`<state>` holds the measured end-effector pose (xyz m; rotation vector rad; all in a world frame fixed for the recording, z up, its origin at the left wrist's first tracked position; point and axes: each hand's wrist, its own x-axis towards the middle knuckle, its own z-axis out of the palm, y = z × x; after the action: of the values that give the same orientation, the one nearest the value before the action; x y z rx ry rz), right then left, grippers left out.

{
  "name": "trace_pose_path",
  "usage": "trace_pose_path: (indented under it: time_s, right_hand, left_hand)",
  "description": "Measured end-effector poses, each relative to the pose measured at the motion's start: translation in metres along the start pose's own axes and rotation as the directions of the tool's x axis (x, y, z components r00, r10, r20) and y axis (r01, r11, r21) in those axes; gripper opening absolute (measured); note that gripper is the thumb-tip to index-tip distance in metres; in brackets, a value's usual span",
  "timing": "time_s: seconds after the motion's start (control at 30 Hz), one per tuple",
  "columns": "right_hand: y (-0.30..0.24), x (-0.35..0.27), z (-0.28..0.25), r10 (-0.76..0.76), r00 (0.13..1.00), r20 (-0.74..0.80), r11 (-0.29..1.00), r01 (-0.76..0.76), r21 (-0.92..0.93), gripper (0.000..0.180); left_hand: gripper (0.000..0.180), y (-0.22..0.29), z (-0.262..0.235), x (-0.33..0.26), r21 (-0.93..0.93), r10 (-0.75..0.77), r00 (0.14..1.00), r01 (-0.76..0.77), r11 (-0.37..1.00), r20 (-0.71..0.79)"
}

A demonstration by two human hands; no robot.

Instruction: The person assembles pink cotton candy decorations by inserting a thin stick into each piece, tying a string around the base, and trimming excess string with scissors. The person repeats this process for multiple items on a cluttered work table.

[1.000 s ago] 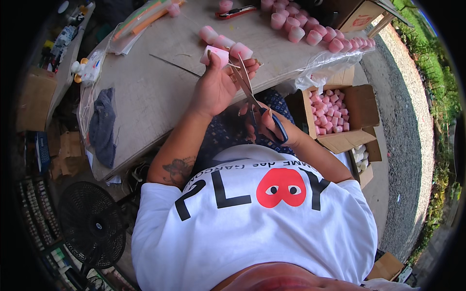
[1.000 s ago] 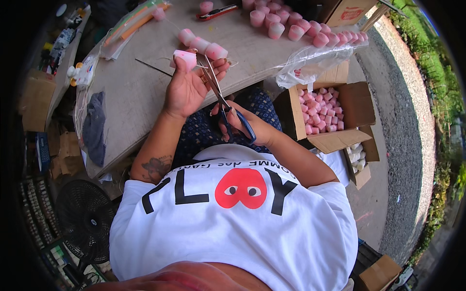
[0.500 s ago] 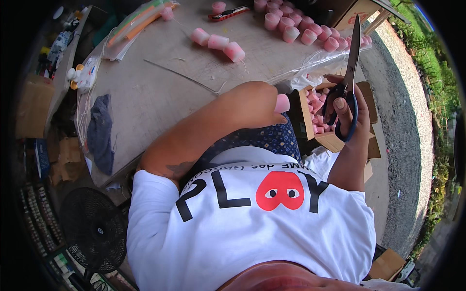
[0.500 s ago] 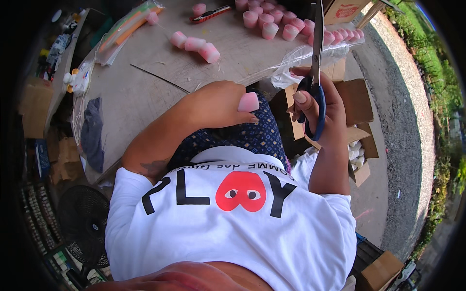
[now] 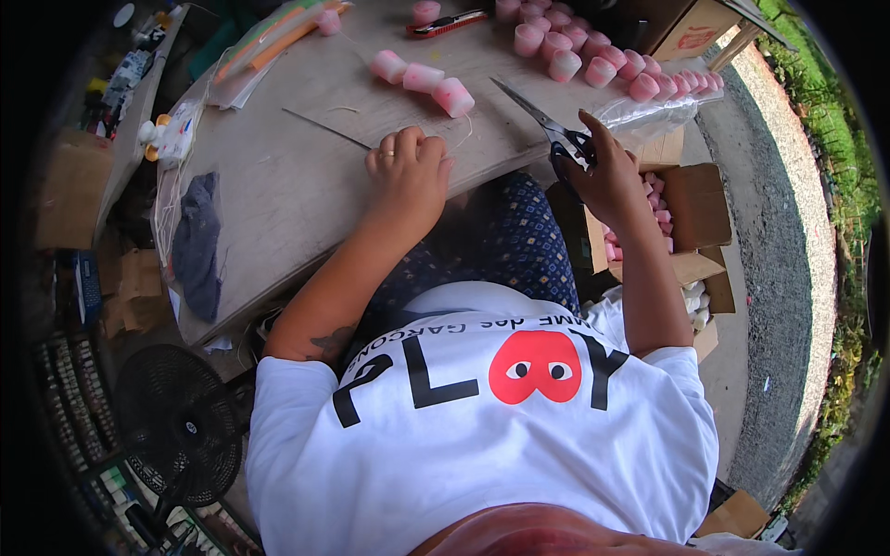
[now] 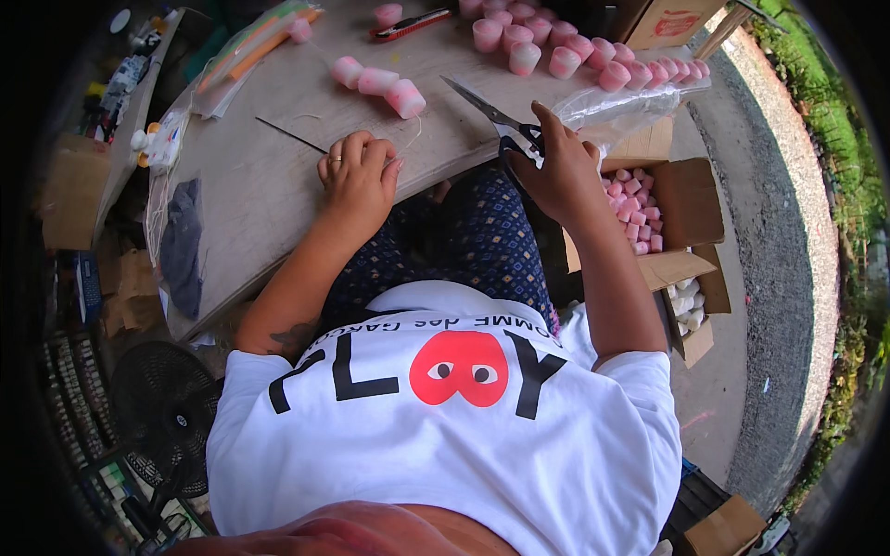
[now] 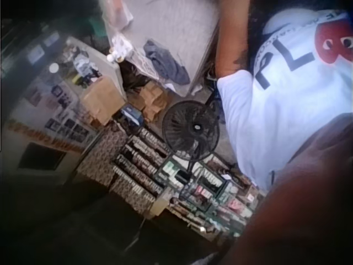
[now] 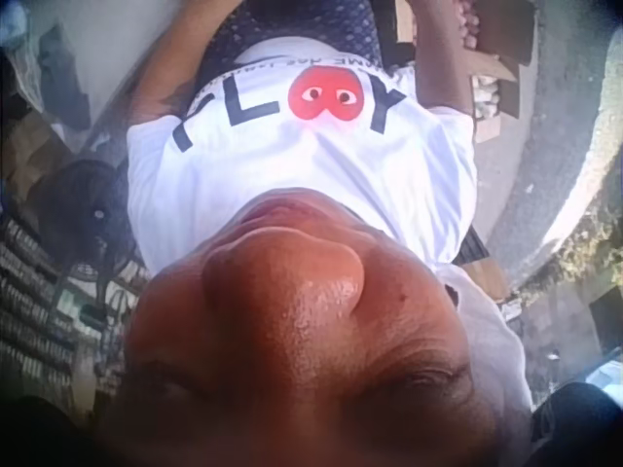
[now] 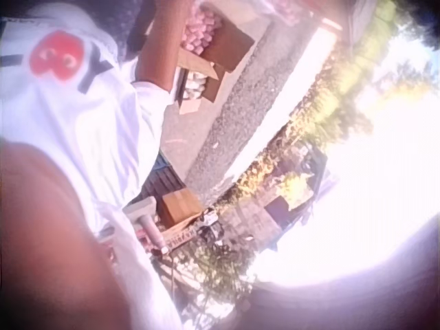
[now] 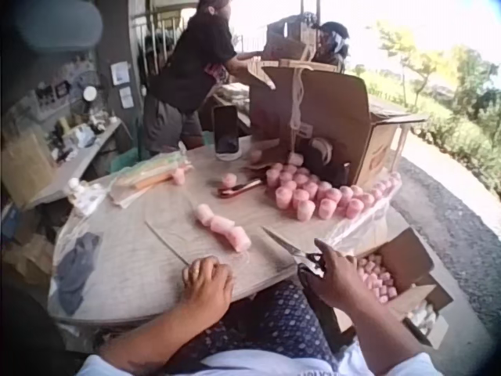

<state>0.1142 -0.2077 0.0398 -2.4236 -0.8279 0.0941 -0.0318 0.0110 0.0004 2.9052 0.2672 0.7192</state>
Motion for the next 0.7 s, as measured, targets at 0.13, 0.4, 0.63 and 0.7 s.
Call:
trace_pose_path:
  time_s: [0.13,0.4,0.63,0.7]
  right_hand:
    - [0.001,0.038,0.025,-0.186,0.964,-0.191,0.967,0.145,-0.211,0.054]
    - [-0.071,-0.006,0.035,-0.513,0.856,0.065,0.678,0.358,0.642,0.046]
    - [-0.051,-0.004,0.052,-0.359,0.933,0.010,0.584,0.216,0.782,0.023]
    - [-0.051,-0.004,0.050,-0.373,0.925,-0.070,0.530,0.275,0.802,0.019]
  left_hand:
    - [0.012,0.003,-0.003,0.001,-0.117,0.033,0.996,-0.043,0.992,-0.089]
    - [0.014,0.023,-0.043,0.006,-0.599,0.044,0.991,-0.111,0.793,-0.125]
    - [0.026,-0.009,-0.054,0.022,-0.780,-0.031,0.997,0.070,0.622,0.064]
    - [0.035,-0.034,-0.040,0.032,-0.464,0.225,0.974,-0.202,0.862,-0.006]
